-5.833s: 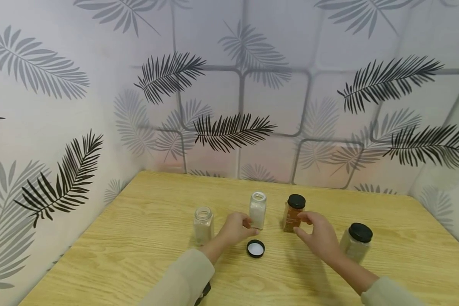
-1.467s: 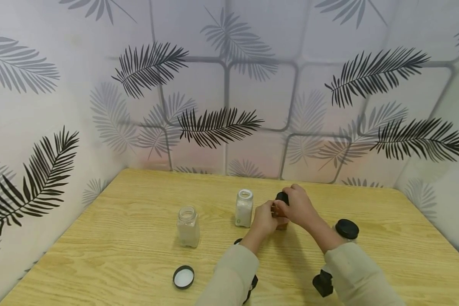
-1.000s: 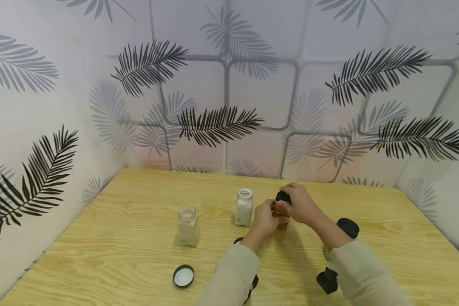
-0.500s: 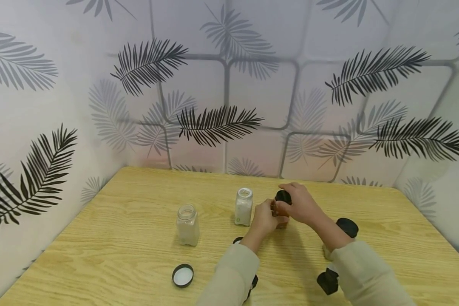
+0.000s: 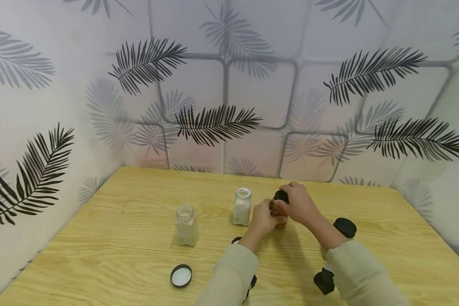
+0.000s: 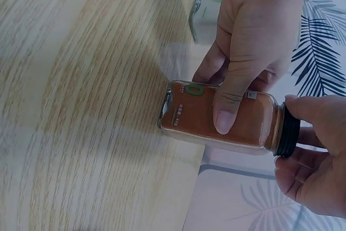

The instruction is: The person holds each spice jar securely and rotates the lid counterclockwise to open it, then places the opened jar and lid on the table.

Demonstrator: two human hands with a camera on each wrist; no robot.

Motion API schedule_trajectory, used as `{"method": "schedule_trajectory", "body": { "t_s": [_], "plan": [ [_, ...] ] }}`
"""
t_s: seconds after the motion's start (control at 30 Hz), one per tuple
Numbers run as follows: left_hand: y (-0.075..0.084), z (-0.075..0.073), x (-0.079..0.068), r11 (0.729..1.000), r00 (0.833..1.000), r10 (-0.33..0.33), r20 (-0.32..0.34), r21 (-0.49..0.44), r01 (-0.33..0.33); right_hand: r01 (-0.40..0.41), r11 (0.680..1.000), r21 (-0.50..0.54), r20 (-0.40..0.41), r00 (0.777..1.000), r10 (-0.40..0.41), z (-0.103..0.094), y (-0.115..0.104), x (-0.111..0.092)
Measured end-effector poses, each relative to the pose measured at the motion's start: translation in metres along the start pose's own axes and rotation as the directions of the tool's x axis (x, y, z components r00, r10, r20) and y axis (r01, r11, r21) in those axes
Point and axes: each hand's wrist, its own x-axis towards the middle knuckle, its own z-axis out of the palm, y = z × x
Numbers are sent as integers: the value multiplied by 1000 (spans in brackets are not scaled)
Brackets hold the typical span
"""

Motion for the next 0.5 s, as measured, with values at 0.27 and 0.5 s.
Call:
{"method": "schedule_trajectory", "body": {
  "t_s": [0.27, 0.5],
  "plan": [
    [1, -2, 0, 1000, 1000, 29, 0, 0, -29, 67, 995, 71, 55, 996, -71, -6, 2, 1],
    [2, -1, -1, 1000, 1000, -21, 3, -15, 21, -23, 997, 73, 80, 997, 18, -7, 1, 2]
  ]
}}
